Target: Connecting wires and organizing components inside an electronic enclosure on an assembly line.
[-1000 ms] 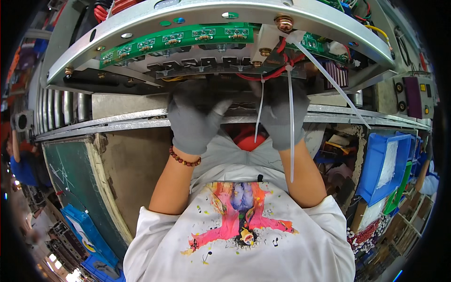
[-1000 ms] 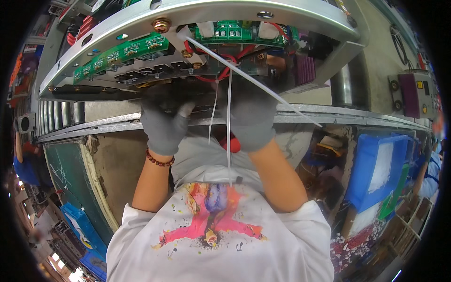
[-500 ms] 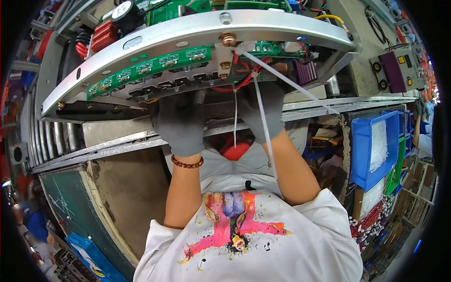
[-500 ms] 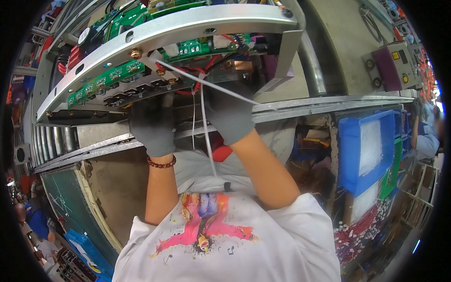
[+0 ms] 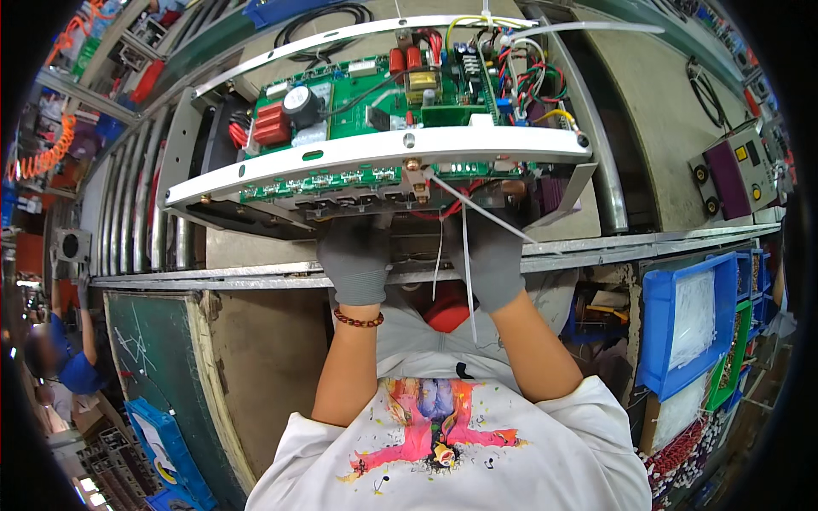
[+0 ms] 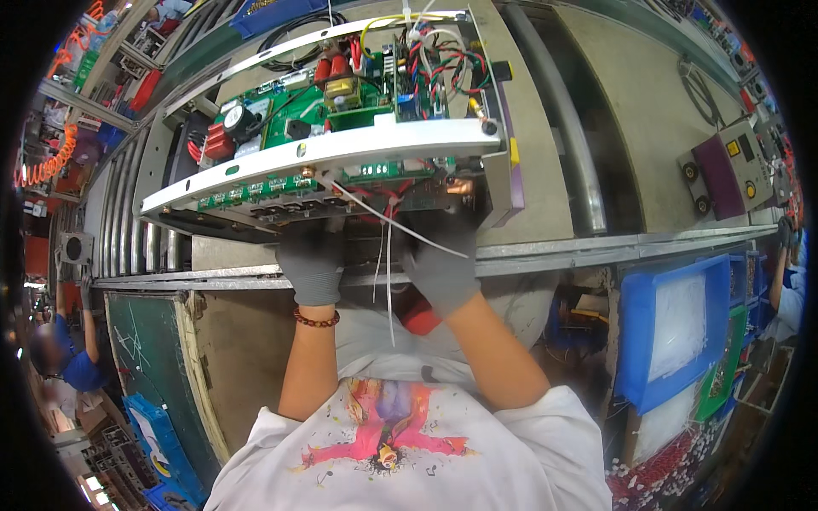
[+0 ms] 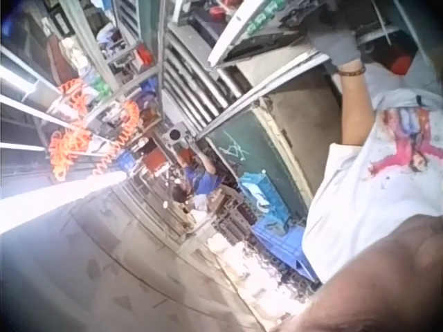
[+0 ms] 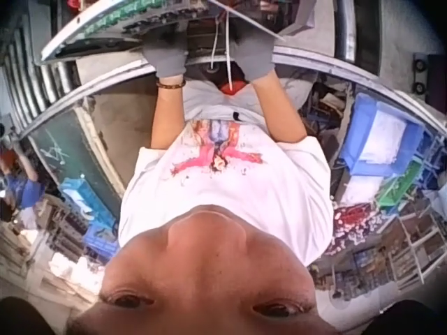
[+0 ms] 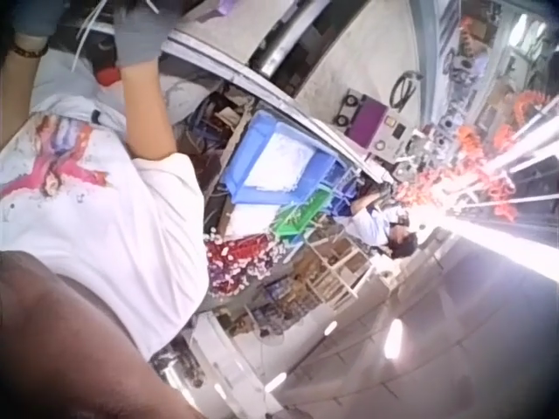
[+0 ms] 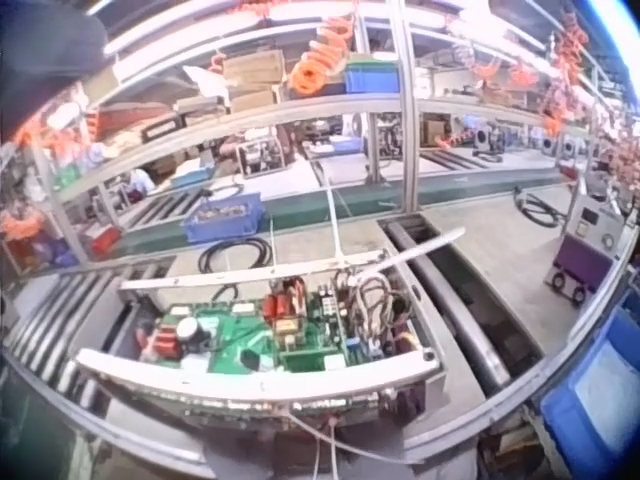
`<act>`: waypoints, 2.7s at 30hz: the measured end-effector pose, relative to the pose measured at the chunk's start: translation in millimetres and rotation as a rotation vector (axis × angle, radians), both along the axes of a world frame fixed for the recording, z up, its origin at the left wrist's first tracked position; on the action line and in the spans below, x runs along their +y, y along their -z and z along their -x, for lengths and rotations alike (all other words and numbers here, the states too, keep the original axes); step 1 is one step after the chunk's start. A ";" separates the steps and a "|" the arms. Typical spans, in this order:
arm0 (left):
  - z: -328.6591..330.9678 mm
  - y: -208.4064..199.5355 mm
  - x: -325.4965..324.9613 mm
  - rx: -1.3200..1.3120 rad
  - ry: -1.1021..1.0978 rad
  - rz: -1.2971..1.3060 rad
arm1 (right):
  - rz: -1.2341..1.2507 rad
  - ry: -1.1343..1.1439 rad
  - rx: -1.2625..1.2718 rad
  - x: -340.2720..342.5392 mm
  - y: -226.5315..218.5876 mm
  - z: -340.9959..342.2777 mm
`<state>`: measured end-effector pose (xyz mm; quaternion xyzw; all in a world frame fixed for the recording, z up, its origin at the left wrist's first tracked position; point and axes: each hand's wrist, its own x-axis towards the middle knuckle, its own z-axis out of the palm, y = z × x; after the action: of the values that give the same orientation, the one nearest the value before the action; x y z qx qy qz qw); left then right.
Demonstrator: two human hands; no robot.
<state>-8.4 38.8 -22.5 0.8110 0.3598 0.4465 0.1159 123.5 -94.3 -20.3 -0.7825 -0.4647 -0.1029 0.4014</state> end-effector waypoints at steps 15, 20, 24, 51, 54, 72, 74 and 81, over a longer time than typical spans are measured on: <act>13.3 22.1 6.6 0.050 -0.110 0.097 | 0.328 0.386 -0.088 -90.1 -6.8 -101.8; 33.5 61.6 13.7 -1.303 0.409 1.144 | 0.352 0.266 0.149 -83.2 -3.3 -98.6; 57.6 71.1 35.8 -1.224 0.296 1.109 | 0.517 0.202 -0.048 -68.9 -15.2 -84.0; 146.1 -0.7 43.8 0.642 -0.095 0.278 | 0.443 0.095 0.139 -9.6 -57.4 -149.0; 164.8 -9.7 72.6 0.574 -0.152 0.358 | 0.816 0.881 -0.135 -90.8 -55.0 -271.8; 86.7 -33.2 131.9 0.074 0.017 0.412 | 0.981 1.122 0.359 -106.0 -47.7 -199.3; 18.2 -38.4 81.8 0.051 0.351 0.185 | 1.002 1.017 0.356 -94.9 -47.2 -172.8; -113.6 -61.7 -44.4 0.192 1.208 0.191 | 0.918 0.718 0.226 -46.9 -32.8 -60.7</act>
<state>105.2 -5.7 39.2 0.8940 -0.1159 0.1930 0.3875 184.2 -141.2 12.5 -0.9904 -0.1225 0.0634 0.0089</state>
